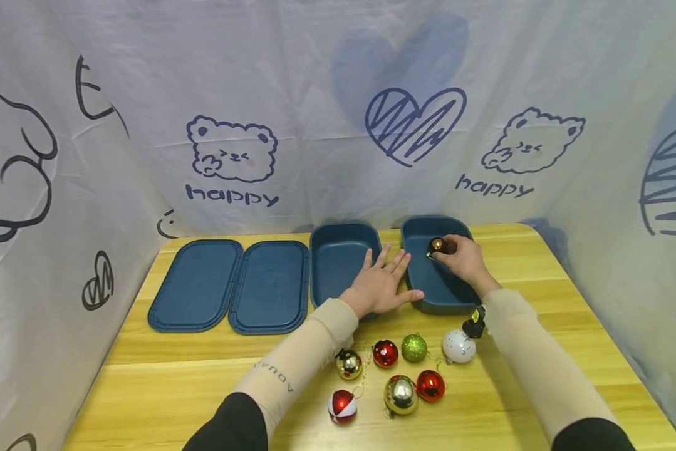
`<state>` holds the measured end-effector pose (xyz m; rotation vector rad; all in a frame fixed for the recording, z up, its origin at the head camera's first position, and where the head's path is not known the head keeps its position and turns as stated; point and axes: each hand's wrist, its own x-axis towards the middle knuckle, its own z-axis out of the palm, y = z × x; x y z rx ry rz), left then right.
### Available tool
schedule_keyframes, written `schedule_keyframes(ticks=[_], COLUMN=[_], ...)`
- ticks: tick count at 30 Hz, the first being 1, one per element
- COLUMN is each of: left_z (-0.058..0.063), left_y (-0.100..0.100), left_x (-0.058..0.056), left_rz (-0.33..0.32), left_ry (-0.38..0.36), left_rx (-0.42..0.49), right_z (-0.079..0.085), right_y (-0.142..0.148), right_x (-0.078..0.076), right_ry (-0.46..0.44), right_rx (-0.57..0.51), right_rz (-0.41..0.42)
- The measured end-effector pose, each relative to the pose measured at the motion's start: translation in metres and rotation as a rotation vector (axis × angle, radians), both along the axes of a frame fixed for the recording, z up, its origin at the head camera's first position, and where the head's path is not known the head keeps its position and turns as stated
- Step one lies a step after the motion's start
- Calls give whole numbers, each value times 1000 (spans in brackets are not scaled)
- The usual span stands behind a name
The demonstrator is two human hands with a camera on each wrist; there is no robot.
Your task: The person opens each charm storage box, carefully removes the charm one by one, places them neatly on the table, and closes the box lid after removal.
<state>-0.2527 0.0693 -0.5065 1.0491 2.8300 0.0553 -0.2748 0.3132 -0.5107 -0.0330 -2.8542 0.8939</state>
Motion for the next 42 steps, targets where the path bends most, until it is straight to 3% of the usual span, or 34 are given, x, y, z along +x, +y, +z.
schedule_keyframes(ticks=[11,21,29,37,42], left_z=[1,0,1,-1,-2], left_y=[-2,-1,0,1,1], left_x=[-1,-1,-2,-2,-2], left_rz=[-2,-8,-7,-13,-7], left_ry=[-3,-3,6,5,2], left_rx=[16,31,19,30,31], right_z=[-2,-5,-7,-7,-5], right_y=[-7,-18,-26,-29,-36], right_x=[-14,-25,-27,-29,-31], right_ry=[-98,-88,-3,-57,-42], right_rx=[-9,-46,-50,-32,-5], right_rz=[19,6,16,4,16])
